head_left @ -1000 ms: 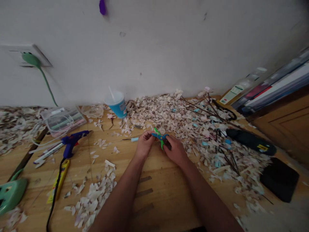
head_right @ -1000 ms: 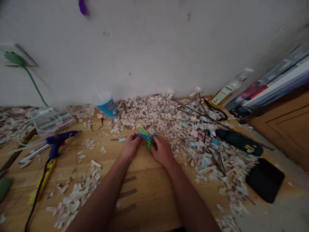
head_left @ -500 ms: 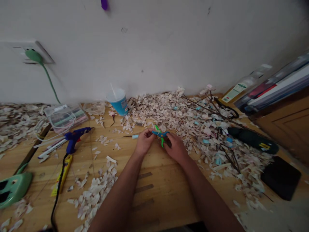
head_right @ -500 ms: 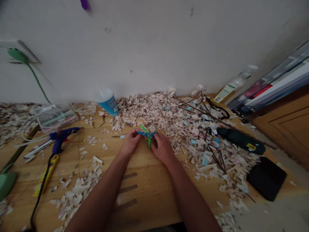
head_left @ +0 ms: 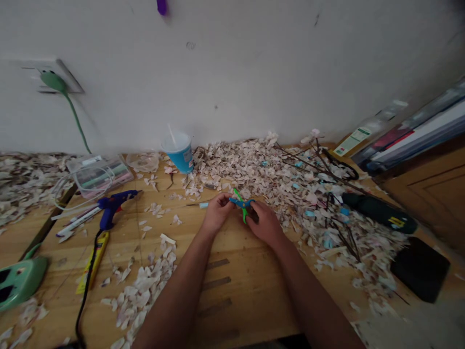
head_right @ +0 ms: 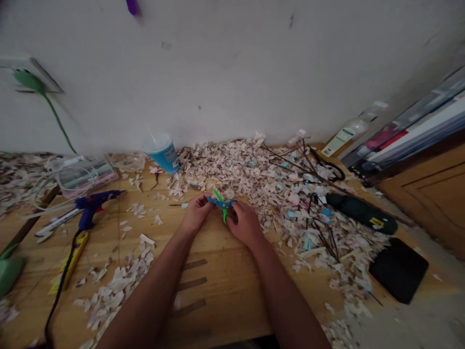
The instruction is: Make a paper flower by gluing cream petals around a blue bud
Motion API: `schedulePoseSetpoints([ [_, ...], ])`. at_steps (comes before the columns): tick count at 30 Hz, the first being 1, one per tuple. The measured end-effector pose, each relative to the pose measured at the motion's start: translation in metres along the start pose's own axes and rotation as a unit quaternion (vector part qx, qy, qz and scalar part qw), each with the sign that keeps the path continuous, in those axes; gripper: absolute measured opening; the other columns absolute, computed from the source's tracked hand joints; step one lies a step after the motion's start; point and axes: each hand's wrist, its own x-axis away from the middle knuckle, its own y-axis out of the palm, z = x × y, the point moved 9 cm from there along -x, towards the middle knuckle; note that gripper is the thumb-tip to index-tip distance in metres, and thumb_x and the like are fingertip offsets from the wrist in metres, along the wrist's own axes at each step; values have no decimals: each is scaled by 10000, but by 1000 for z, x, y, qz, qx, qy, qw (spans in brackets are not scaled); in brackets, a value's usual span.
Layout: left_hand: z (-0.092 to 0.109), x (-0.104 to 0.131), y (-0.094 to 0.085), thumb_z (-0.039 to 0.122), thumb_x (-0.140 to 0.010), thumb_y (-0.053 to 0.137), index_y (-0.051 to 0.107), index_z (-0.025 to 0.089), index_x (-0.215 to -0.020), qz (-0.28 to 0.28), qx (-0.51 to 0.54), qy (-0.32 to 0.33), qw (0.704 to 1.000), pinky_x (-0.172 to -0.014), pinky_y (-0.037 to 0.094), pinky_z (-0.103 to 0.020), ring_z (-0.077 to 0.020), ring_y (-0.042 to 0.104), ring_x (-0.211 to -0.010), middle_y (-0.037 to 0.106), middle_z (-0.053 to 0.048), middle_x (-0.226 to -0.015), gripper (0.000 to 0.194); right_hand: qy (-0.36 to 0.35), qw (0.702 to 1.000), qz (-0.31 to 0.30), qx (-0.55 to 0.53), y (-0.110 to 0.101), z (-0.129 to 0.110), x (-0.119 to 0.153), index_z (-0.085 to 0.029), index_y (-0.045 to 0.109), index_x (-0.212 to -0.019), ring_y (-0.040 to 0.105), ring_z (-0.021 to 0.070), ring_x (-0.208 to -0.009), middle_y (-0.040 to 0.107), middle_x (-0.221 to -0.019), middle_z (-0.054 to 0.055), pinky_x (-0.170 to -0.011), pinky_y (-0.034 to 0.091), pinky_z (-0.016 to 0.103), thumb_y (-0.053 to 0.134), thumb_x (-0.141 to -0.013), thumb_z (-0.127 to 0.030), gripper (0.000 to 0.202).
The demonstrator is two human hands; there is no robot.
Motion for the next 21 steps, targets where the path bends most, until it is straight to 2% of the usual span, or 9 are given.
schedulePoseSetpoints([
  [11,8,2,-3,312,-739,725,680,177,-794,1,-54,33,998,-655,453,-255,-128,572,-621,642,16,-670,152,8,1000,11,5,5,-1,1,-172,585,-1082,597,199,-901,610,-964,41,-815,505,384,591,-944,-374,244],
  [17,19,5,-8,141,-655,745,728,187,-781,9,-82,50,995,-696,428,-248,-129,566,-697,671,12,-741,135,1,1000,11,-4,5,0,2,-170,593,-1075,600,194,-889,618,-963,43,-812,510,381,599,-942,-373,243],
  [21,20,3,-7,167,-644,784,735,184,-761,2,-52,39,998,-682,425,-243,-123,555,-680,669,9,-717,128,-1,1000,20,-14,4,1,2,-169,600,-1077,605,195,-903,623,-976,47,-816,513,381,593,-950,-376,243],
])
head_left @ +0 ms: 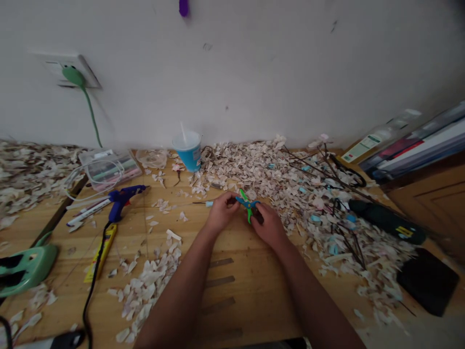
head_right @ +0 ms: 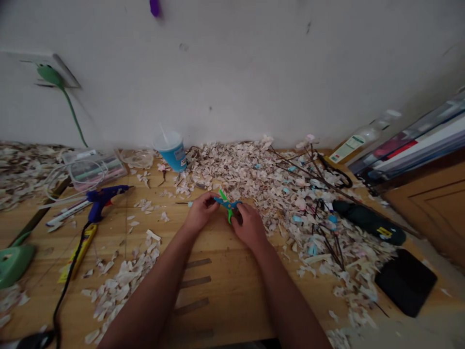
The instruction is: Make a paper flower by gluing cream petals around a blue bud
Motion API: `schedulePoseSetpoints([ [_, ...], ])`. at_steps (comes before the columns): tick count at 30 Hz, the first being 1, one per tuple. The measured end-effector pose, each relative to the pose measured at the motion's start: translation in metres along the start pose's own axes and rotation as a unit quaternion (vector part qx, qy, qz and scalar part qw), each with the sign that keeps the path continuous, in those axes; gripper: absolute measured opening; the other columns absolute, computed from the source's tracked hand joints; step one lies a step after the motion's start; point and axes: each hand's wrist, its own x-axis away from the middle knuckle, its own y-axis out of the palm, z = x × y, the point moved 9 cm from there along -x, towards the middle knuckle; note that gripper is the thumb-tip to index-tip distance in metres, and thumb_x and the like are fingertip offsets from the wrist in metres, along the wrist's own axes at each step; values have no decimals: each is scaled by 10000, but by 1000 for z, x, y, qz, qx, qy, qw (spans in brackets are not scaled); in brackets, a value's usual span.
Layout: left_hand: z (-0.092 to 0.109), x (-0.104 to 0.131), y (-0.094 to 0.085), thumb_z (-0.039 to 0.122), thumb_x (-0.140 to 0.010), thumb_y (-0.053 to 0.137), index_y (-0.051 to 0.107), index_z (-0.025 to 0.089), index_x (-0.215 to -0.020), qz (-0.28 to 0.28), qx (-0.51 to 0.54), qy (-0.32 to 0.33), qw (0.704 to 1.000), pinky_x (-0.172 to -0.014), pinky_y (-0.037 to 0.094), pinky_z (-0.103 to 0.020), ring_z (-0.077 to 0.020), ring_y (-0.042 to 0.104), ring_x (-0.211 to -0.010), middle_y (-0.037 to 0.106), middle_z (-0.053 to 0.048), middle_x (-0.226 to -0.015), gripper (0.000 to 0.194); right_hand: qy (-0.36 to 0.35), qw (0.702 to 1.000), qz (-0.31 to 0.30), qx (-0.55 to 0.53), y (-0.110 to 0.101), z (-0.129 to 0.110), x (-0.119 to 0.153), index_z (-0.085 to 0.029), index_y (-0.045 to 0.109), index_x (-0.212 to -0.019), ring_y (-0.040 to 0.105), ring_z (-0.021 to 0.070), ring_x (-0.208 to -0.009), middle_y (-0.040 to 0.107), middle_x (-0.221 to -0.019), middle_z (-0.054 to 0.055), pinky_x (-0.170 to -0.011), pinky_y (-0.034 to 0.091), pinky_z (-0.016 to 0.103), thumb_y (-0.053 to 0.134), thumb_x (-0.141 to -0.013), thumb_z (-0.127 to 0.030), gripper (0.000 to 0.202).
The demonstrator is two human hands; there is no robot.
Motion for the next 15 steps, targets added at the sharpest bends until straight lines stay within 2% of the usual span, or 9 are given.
schedulePoseSetpoints([
  [6,-21,6,19,462,-741,761,678,183,-820,13,114,-45,992,-677,492,-270,-122,594,-638,665,-4,-736,302,5,1000,5,-3,1,4,1,-171,598,-1097,609,196,-908,623,-977,44,-820,517,387,588,-957,-394,263],
  [8,-27,8,24,507,-752,749,664,180,-835,19,138,-55,989,-683,507,-282,-125,606,-639,668,-12,-749,348,6,1000,5,-3,1,4,1,-172,597,-1103,611,196,-907,625,-982,44,-825,518,390,589,-957,-402,273],
  [11,-28,8,23,474,-720,787,665,175,-825,24,143,-54,988,-690,502,-273,-119,607,-644,673,-7,-749,339,7,1000,0,-4,1,3,0,-174,602,-1075,611,190,-888,626,-959,38,-814,519,382,595,-953,-404,260],
  [15,-18,2,12,326,-665,836,700,169,-795,22,105,-35,994,-662,452,-236,-104,575,-630,662,15,-700,246,7,1000,-5,-6,0,3,0,-171,607,-1056,613,192,-891,627,-956,37,-815,518,385,601,-948,-410,262],
])
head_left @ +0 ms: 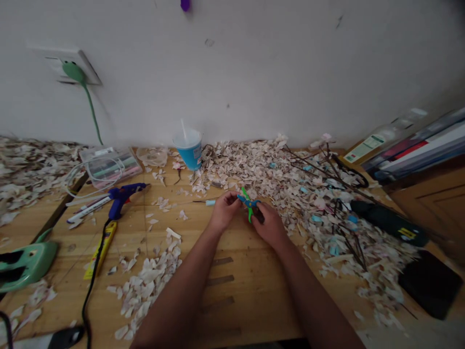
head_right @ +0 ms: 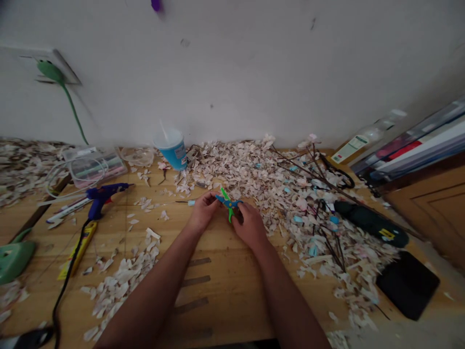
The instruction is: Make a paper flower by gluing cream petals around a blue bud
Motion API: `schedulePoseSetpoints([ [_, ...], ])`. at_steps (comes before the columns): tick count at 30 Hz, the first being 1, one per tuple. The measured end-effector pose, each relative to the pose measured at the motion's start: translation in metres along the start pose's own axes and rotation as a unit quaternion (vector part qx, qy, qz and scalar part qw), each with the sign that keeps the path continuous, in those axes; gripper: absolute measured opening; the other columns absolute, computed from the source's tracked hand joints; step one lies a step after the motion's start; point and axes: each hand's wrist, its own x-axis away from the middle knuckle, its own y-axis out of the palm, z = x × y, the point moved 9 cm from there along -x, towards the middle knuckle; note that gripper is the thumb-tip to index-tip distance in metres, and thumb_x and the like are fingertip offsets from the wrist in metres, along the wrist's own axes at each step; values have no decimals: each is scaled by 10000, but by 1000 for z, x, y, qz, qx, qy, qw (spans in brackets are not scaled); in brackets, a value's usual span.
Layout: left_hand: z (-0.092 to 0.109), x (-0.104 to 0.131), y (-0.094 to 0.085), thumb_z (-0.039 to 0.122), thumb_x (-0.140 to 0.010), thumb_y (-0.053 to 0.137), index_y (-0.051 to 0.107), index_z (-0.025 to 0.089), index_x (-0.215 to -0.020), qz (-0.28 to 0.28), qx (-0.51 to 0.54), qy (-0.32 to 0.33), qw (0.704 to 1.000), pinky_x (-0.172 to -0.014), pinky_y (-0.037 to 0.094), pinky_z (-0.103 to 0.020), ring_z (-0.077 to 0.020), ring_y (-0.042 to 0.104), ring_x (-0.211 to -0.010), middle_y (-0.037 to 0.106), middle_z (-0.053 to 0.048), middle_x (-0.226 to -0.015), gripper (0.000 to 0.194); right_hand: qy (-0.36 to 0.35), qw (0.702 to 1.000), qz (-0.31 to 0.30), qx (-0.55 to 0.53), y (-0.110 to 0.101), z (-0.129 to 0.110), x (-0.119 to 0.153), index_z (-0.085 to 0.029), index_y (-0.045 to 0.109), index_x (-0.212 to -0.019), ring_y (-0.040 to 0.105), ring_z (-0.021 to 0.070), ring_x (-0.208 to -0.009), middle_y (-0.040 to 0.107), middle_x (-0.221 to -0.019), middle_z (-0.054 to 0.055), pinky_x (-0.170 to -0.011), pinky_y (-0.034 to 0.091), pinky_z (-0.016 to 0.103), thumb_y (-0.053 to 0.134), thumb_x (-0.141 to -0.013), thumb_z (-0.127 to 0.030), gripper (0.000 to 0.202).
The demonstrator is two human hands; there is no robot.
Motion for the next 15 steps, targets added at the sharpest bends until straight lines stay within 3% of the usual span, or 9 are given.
schedulePoseSetpoints([
  [5,10,-2,-4,223,-673,823,724,169,-776,-12,-44,9,999,-651,418,-235,-107,546,-631,652,22,-672,153,1,1000,-6,-5,-1,2,0,-170,604,-1082,614,185,-876,630,-948,35,-799,520,371,576,-968,-388,247],
  [10,7,-2,-3,197,-662,834,733,167,-773,-17,-43,-3,999,-656,420,-235,-108,546,-637,655,19,-676,153,2,1000,-12,-1,-1,1,0,-171,607,-1035,606,181,-859,617,-924,26,-783,519,364,603,-951,-390,235],
  [15,-7,6,9,439,-735,801,707,170,-797,-25,12,-32,999,-681,498,-275,-125,598,-633,676,-6,-710,292,3,1000,1,1,-1,3,1,-171,605,-1109,618,190,-894,632,-983,44,-811,525,383,582,-968,-410,279],
])
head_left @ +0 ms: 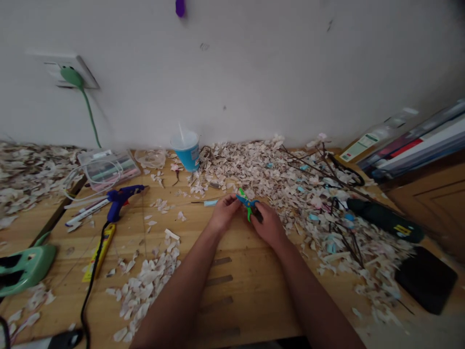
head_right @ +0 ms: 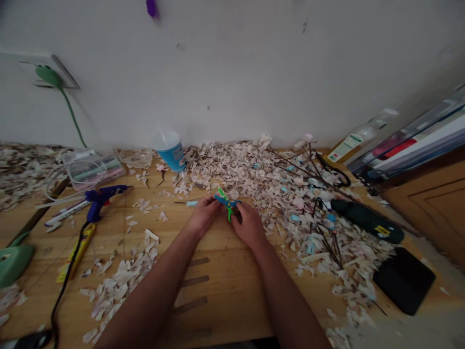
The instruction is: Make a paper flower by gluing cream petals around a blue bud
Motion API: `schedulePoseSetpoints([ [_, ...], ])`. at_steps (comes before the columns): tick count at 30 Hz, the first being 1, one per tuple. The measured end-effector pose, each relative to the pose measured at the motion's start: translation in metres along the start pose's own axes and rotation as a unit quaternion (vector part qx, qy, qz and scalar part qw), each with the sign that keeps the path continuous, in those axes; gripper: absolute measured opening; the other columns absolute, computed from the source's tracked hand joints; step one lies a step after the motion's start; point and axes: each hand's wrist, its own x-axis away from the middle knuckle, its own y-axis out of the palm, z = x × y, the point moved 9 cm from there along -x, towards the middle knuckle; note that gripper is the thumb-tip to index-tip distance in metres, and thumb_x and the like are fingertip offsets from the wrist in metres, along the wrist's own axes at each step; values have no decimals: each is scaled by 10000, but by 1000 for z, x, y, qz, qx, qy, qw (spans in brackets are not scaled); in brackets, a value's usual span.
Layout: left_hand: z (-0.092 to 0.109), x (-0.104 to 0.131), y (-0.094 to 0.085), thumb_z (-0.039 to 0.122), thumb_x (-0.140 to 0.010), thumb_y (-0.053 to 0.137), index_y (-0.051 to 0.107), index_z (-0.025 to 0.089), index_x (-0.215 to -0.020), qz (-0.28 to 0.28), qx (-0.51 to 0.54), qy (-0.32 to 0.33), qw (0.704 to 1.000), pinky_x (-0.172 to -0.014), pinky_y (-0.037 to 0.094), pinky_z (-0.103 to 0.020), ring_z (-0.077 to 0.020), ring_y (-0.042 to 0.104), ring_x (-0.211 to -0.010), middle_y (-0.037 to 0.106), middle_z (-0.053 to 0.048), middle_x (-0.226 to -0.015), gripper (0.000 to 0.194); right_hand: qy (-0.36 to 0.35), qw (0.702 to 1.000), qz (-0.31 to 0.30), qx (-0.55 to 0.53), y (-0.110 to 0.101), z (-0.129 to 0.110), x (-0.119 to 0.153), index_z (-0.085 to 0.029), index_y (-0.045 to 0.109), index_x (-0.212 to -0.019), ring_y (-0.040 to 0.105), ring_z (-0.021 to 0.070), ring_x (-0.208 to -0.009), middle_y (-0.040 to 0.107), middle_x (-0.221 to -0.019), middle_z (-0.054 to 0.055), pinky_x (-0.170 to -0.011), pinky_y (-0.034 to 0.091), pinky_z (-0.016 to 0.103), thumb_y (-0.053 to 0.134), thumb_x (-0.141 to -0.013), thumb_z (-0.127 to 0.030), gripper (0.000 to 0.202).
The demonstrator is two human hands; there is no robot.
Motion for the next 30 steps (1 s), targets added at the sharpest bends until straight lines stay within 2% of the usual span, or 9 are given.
schedulePoseSetpoints([
  [3,-8,4,6,545,-752,772,684,162,-803,5,22,-7,1000,-698,527,-298,-138,623,-643,673,-26,-705,396,-3,1000,4,-1,1,1,0,-170,606,-1116,622,191,-903,636,-992,47,-816,527,385,576,-974,-412,282],
  [7,-10,3,4,553,-735,780,677,164,-810,13,27,-2,1000,-704,529,-294,-130,621,-637,673,-19,-712,410,-5,1000,7,3,1,1,1,-173,607,-1109,622,191,-909,637,-1001,47,-823,528,388,579,-973,-418,282],
  [16,18,-2,-13,259,-693,789,732,174,-794,23,-85,49,995,-673,440,-249,-128,584,-661,680,2,-707,144,-8,1000,-1,15,1,-1,1,-170,603,-1084,612,181,-868,622,-951,33,-791,522,370,571,-976,-413,268],
  [21,21,-3,-16,203,-639,802,750,197,-783,25,-114,57,991,-712,443,-258,-145,581,-721,691,-2,-752,153,-8,1000,-8,15,2,0,1,-170,603,-1044,600,179,-852,612,-926,28,-786,511,365,584,-963,-407,251],
  [23,17,-5,-15,233,-636,814,745,198,-786,20,-106,52,993,-707,449,-256,-141,582,-714,688,1,-745,168,-5,1000,-7,13,1,1,0,-171,603,-1050,601,180,-856,614,-926,28,-788,511,365,577,-968,-399,243],
  [27,3,-6,-10,393,-719,779,715,191,-814,8,-63,32,997,-677,482,-263,-135,601,-662,678,-5,-721,232,0,1000,-3,11,0,2,0,-172,607,-1068,605,184,-862,621,-932,33,-792,511,369,579,-966,-387,240],
  [30,-3,-5,-6,453,-758,750,692,190,-839,6,-30,24,999,-708,515,-280,-134,629,-676,693,-18,-772,281,0,1000,-2,9,0,2,0,-168,614,-1084,607,187,-868,630,-953,43,-794,509,371,596,-952,-373,245],
])
